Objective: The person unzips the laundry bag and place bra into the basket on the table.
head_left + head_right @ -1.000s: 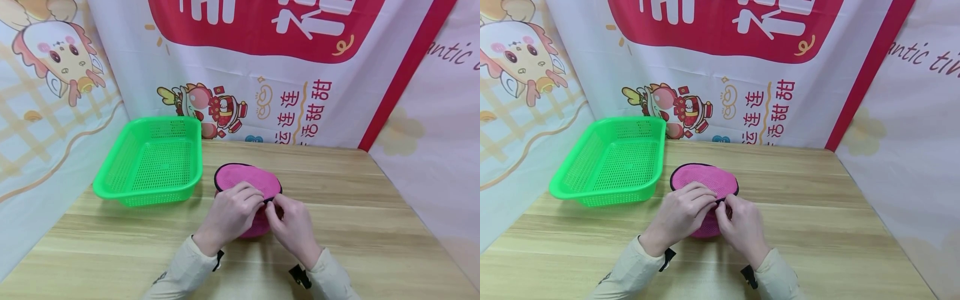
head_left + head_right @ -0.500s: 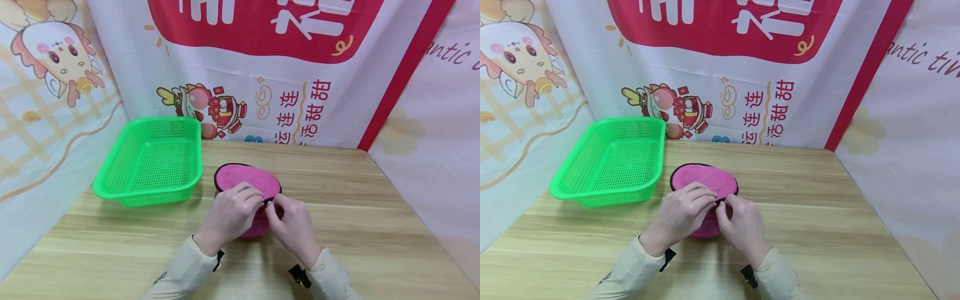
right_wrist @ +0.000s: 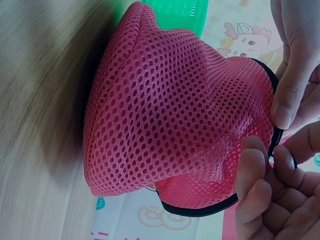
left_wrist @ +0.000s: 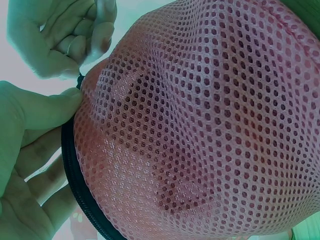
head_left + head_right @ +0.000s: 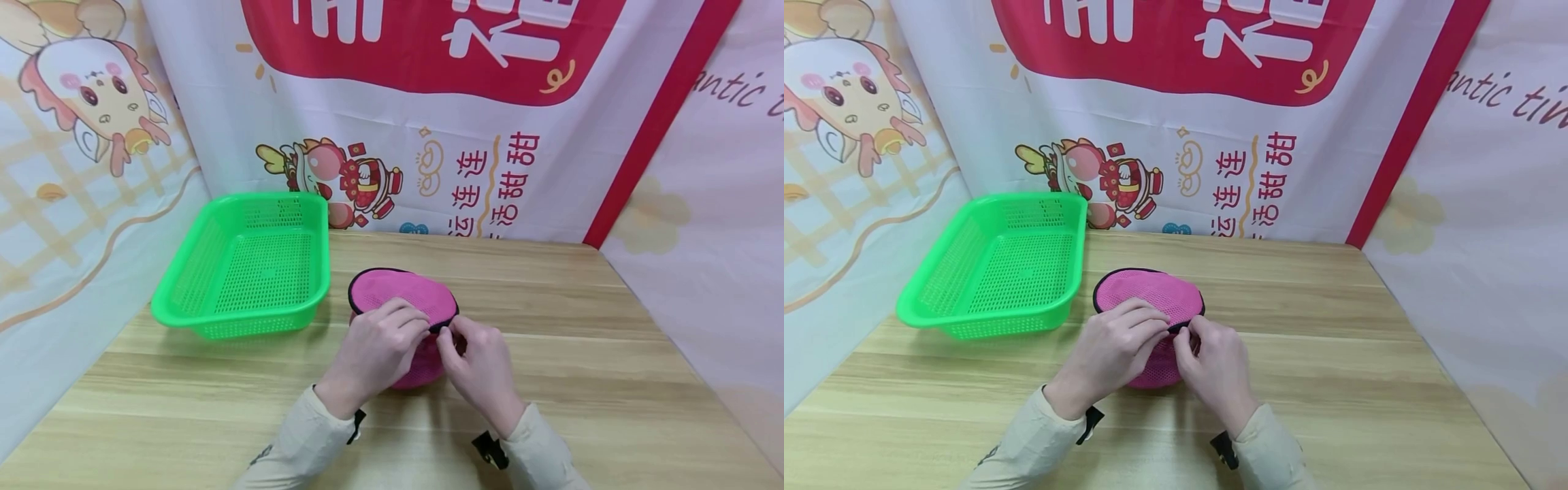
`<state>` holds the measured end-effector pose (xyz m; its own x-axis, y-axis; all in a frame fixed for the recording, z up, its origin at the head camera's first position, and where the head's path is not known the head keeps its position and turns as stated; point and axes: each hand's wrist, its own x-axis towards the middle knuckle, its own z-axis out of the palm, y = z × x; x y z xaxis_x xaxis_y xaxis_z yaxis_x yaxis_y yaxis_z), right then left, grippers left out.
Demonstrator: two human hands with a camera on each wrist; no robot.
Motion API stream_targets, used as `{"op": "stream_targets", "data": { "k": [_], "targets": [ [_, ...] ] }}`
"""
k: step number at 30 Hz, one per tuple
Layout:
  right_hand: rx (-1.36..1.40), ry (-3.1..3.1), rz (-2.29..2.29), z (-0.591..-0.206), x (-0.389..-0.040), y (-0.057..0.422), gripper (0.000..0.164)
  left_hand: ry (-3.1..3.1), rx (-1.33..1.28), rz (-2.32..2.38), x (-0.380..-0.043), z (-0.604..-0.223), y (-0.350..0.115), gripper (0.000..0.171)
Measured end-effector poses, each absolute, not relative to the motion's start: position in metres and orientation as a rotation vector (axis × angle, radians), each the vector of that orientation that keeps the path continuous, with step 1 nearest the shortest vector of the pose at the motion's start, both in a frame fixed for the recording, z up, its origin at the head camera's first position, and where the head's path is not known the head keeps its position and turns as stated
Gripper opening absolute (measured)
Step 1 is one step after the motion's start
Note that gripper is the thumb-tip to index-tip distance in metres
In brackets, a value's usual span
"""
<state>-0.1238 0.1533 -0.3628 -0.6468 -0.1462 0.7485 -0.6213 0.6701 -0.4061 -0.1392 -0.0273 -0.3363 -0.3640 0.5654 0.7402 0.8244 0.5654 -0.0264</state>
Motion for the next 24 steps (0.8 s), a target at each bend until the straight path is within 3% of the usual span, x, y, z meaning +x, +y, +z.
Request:
{"op": "stream_targets", "data": {
  "k": [15,24],
  "targets": [
    [0.702,-2.128,0.946,-0.3642,-0.1208,0.151,0.017,-2.078,-1.106,-0.506,-0.1386,-0.3345,-0.0252,0.013],
    [0.766,-2.108,0.941,-0.3639,-0.1195,0.1496,0.021,-2.063,-1.106,-0.504,-0.1381,-0.3344,-0.0271,0.012]
  ]
}}
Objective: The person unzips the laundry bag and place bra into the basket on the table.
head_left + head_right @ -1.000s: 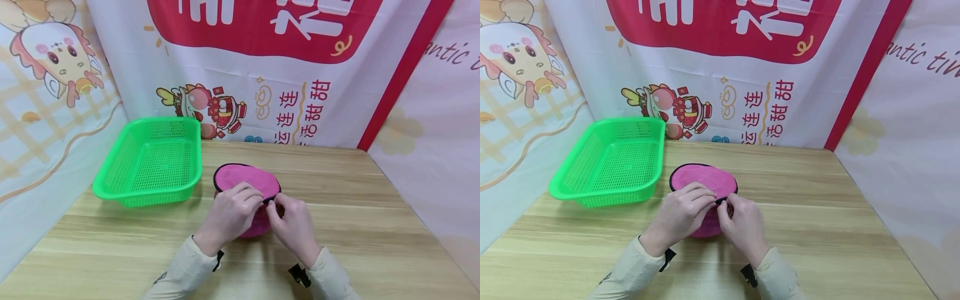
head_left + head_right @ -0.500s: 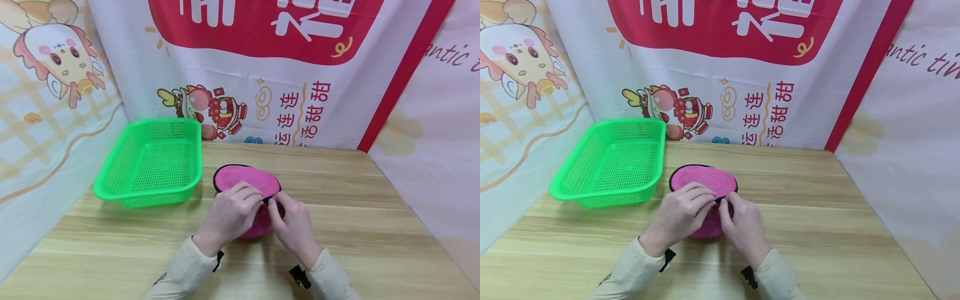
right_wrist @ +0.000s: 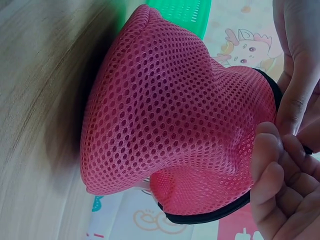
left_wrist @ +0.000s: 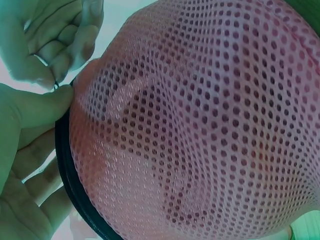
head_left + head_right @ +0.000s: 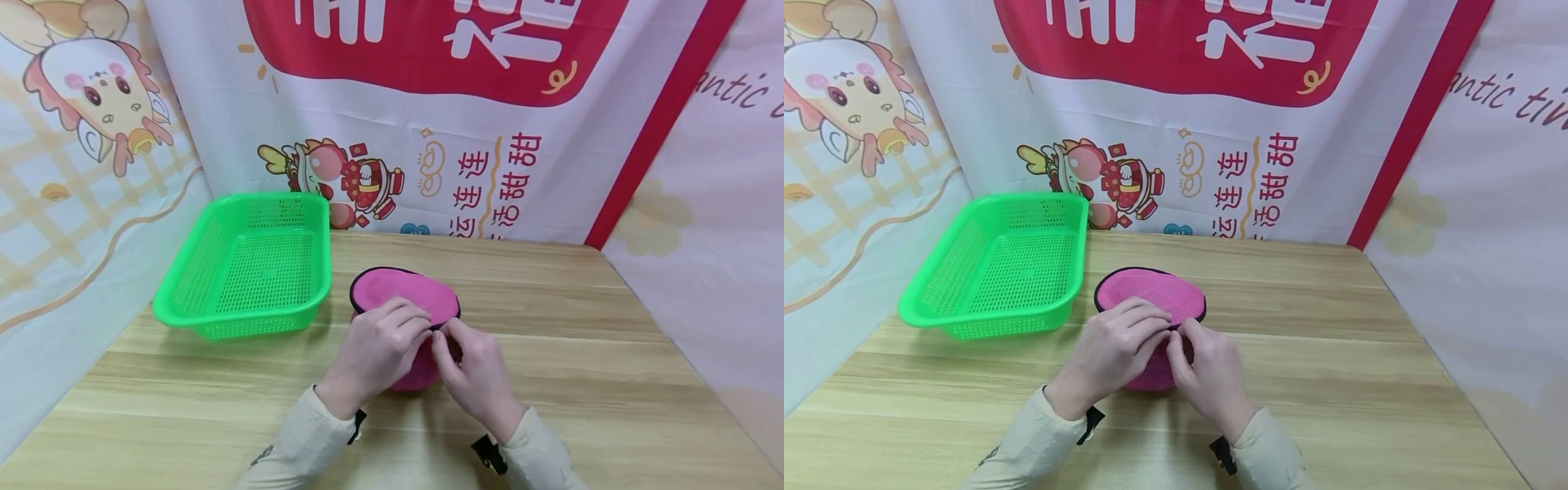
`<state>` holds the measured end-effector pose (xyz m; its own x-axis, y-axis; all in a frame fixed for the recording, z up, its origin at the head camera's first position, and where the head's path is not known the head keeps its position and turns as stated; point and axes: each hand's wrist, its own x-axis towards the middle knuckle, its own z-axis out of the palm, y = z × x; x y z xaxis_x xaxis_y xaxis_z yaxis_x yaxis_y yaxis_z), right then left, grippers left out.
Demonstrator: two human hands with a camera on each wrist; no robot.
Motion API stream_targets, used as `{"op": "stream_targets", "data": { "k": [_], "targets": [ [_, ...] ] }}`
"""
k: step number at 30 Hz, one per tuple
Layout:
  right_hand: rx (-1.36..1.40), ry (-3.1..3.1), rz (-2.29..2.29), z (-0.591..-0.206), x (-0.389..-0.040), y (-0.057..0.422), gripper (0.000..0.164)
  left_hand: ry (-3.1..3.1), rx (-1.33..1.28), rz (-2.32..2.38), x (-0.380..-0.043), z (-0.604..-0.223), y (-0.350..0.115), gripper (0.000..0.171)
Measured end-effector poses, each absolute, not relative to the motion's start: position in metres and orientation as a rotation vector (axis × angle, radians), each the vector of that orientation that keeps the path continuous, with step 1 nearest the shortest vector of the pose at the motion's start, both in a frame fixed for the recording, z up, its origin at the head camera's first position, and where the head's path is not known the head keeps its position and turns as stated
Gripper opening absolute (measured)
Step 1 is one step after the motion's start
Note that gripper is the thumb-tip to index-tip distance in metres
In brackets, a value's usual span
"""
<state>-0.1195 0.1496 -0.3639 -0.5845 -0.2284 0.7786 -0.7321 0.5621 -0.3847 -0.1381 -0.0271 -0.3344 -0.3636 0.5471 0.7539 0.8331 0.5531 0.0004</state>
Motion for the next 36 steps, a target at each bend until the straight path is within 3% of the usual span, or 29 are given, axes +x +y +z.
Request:
{"op": "stream_targets", "data": {
  "k": [10,36],
  "targets": [
    [0.694,-2.12,0.893,-0.3643,-0.1185,0.1486,0.03,-2.063,-1.122,-0.508,-0.1378,-0.3356,-0.0268,0.008],
    [0.605,-2.113,0.842,-0.3621,-0.1197,0.151,0.031,-2.074,-1.112,-0.5,-0.1369,-0.3342,-0.0285,0.009]
  ]
}}
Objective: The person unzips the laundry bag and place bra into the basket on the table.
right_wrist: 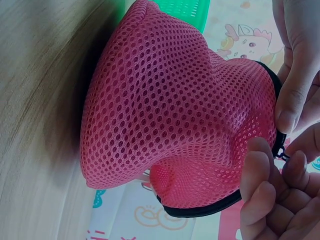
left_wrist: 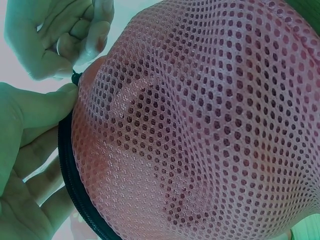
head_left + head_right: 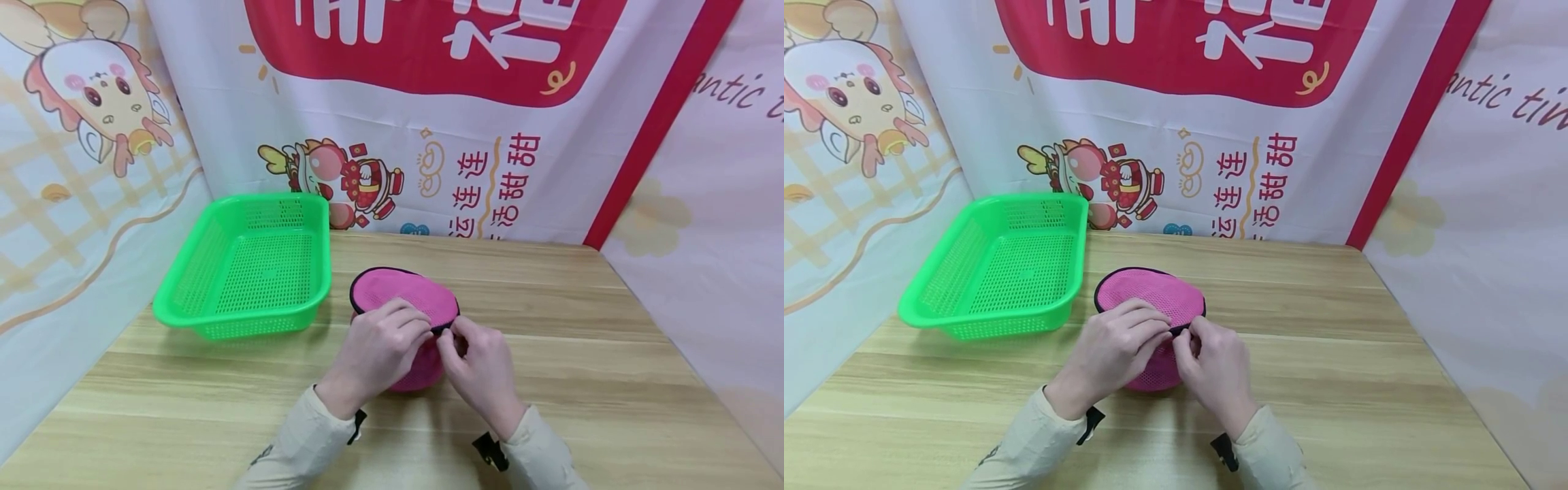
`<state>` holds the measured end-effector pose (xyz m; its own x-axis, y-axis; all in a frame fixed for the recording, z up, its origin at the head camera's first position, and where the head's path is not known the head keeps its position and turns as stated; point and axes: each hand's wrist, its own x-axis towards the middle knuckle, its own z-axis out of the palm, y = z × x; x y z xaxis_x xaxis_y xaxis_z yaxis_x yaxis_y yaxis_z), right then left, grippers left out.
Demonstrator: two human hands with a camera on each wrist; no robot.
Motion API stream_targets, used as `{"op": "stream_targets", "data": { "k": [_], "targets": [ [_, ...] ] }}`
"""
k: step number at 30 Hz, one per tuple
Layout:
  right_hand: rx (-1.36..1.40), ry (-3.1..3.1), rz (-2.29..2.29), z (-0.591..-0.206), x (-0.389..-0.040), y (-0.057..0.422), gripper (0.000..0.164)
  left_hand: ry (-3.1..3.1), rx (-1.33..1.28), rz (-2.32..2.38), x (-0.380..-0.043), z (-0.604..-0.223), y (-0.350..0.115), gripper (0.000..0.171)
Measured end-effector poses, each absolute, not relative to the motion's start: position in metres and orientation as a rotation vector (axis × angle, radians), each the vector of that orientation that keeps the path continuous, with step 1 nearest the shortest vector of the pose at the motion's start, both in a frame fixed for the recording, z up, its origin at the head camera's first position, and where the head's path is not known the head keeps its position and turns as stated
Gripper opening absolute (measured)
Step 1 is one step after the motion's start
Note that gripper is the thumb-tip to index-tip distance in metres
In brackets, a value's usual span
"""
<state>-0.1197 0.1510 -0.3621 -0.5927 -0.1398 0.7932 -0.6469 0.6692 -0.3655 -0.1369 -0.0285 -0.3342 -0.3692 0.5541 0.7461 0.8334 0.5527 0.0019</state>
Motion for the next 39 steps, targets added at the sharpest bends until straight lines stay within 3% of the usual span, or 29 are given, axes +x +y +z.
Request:
{"op": "stream_targets", "data": {
  "k": [39],
  "targets": [
    [0.537,-2.16,0.849,-0.3622,-0.1194,0.1513,0.028,-2.1,-1.105,-0.483,-0.1359,-0.3329,-0.0282,0.009]
  ]
}}
